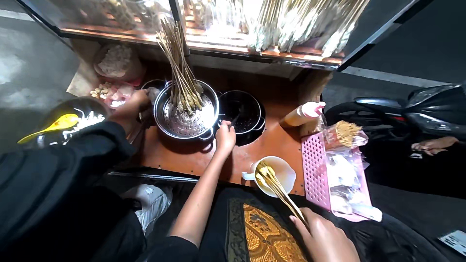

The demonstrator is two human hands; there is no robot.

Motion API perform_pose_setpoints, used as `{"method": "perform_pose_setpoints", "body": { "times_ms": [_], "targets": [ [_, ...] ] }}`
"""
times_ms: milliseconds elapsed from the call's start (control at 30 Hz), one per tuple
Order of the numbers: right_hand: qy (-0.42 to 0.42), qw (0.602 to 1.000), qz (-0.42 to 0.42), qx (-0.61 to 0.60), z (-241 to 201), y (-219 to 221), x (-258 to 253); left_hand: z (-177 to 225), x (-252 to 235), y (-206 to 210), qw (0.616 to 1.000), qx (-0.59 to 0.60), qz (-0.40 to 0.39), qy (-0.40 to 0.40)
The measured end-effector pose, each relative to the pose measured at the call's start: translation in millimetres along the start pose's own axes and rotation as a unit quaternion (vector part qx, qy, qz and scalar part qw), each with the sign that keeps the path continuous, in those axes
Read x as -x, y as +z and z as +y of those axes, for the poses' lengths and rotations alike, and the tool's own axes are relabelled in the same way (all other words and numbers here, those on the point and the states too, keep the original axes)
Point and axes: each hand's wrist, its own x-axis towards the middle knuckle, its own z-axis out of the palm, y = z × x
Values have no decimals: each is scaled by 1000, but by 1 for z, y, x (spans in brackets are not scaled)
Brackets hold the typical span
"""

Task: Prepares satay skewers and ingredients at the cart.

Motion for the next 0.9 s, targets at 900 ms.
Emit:
{"method": "perform_pose_setpoints", "body": {
  "times_ms": [900],
  "targets": [
    [45,999,-6,-24,-9,8,7,-14,-11,30,969,-185,-163,-14]
  ]
}}
